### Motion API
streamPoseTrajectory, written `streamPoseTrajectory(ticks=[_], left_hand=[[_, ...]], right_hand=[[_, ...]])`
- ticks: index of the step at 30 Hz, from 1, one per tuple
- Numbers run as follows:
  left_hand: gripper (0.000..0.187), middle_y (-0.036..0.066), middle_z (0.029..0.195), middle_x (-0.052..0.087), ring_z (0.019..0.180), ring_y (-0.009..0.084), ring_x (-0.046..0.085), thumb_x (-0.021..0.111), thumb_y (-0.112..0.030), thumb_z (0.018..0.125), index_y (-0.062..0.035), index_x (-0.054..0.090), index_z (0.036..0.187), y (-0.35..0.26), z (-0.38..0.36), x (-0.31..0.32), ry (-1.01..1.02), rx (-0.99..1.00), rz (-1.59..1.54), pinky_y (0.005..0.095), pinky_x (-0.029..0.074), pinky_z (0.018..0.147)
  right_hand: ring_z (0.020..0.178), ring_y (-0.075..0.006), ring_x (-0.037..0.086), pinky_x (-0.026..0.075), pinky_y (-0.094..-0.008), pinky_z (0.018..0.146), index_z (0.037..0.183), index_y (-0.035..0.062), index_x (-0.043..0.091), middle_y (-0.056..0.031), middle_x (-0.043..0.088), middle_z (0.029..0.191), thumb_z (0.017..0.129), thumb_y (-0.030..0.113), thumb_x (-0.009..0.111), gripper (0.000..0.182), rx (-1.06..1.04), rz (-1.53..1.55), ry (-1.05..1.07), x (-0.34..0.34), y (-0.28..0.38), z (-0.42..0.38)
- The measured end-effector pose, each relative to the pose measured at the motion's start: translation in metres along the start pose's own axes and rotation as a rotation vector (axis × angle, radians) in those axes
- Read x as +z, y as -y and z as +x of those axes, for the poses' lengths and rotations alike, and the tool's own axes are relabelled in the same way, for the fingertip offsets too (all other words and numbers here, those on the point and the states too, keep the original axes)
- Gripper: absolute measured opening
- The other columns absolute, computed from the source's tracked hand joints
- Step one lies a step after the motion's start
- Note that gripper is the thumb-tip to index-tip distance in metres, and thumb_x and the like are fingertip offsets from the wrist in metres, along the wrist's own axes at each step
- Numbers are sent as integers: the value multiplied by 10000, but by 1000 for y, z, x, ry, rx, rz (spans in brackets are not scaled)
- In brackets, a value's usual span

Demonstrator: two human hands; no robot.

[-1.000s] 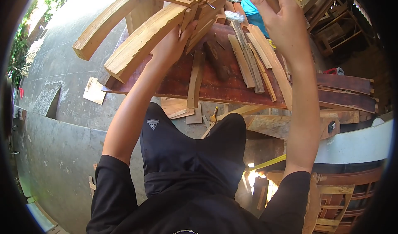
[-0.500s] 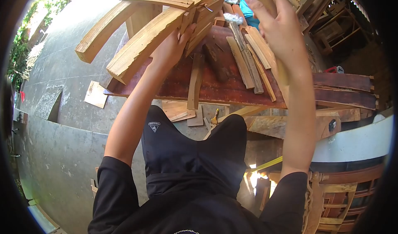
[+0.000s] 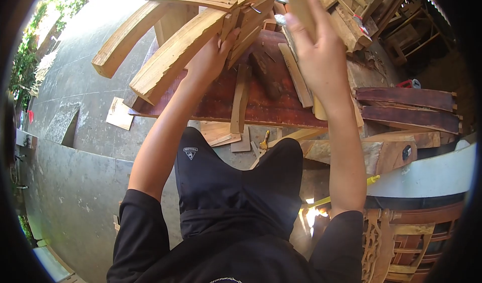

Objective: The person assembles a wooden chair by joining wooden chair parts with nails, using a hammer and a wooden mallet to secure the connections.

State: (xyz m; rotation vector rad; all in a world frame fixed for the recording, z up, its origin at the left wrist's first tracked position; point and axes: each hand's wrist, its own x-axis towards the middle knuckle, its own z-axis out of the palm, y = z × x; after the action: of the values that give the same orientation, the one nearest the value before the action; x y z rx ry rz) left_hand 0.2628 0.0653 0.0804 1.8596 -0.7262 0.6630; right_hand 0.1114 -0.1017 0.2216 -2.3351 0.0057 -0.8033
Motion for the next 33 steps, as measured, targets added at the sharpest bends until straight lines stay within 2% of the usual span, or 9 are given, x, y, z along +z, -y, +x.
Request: streamPoseTrajectory(ticks=[3, 6, 8, 11, 13, 16, 21, 26, 33], left_hand=[[504, 258, 1148, 723, 1073, 447, 678, 659, -422, 1063, 29, 663, 1288, 1, 1, 0, 10, 4, 0, 501, 515, 949], [509, 258, 1159, 724, 1084, 450, 677, 660, -421, 1062, 30, 663, 1298, 2, 0, -2, 16, -4, 14, 500, 514, 959], [514, 259, 1173, 726, 1096, 452, 677, 663, -420, 1059, 29, 663, 1311, -2, 1, -4, 48, -39, 40, 497, 515, 969], [520, 261, 1185, 727, 1112, 453, 678, 660, -427, 1058, 28, 667, 1309, -5, 1, -5, 40, -37, 45, 499, 515, 984], [528, 263, 1196, 726, 1121, 454, 679, 656, -436, 1058, 28, 669, 1310, -4, 1, -4, 26, -41, 67, 502, 514, 991], [530, 264, 1201, 727, 1131, 454, 679, 647, -443, 1062, 27, 673, 1305, -4, 0, -3, 13, -20, 62, 506, 513, 999], [501, 258, 1168, 738, 1098, 451, 690, 646, -427, 1063, 21, 690, 1282, -3, -3, -2, 23, -44, 29, 508, 524, 969], [468, 244, 1082, 754, 1015, 437, 719, 649, -401, 1061, 15, 694, 1269, 3, -1, 1, -33, 32, 92, 505, 550, 915], [555, 195, 1350, 637, 1231, 345, 643, 780, -375, 991, 6, 641, 1370, -12, 1, -10, -32, -147, -90, 437, 507, 1034]], right_hand=[[1274, -402, 681, 523, -432, 1062, 1613, 276, 502, -222, 703, 1380, 1043, 321, 693, 603, -218, -82, 114, 4, -13, -3], [1388, -261, 610, 468, -411, 1160, 1644, 180, 477, -164, 625, 1528, 1066, 317, 686, 630, -150, -78, 126, -13, 11, 0], [1331, -253, 622, 482, -390, 1129, 1582, 42, 488, -173, 631, 1467, 1025, 301, 742, 664, -105, -3, -98, 6, 62, -11], [1364, -248, 613, 467, -393, 1150, 1607, 112, 491, -167, 627, 1499, 1046, 298, 712, 631, 85, 116, -100, 3, 45, -8], [1365, -236, 622, 464, -380, 1153, 1633, 178, 494, -160, 649, 1493, 1070, 290, 680, 603, -181, 32, -138, 17, 17, -8], [1401, -238, 585, 435, -376, 1178, 1640, 174, 485, -157, 648, 1490, 1077, 286, 673, 604, -50, -44, 93, 10, 2, -17], [915, -202, 730, 575, -333, 801, 1449, 24, 567, -125, 716, 1143, 1063, 286, 679, 480, 103, 230, -23, 11, -16, -30], [569, -33, 499, 413, -214, 487, 1352, 35, 561, 9, 545, 867, 1070, 275, 666, 385, 386, 592, -22, 32, -28, -71], [602, -60, 539, 447, -226, 522, 1404, 38, 519, -16, 568, 891, 1084, 240, 641, 397, 508, 776, -7, 50, -39, -113]])
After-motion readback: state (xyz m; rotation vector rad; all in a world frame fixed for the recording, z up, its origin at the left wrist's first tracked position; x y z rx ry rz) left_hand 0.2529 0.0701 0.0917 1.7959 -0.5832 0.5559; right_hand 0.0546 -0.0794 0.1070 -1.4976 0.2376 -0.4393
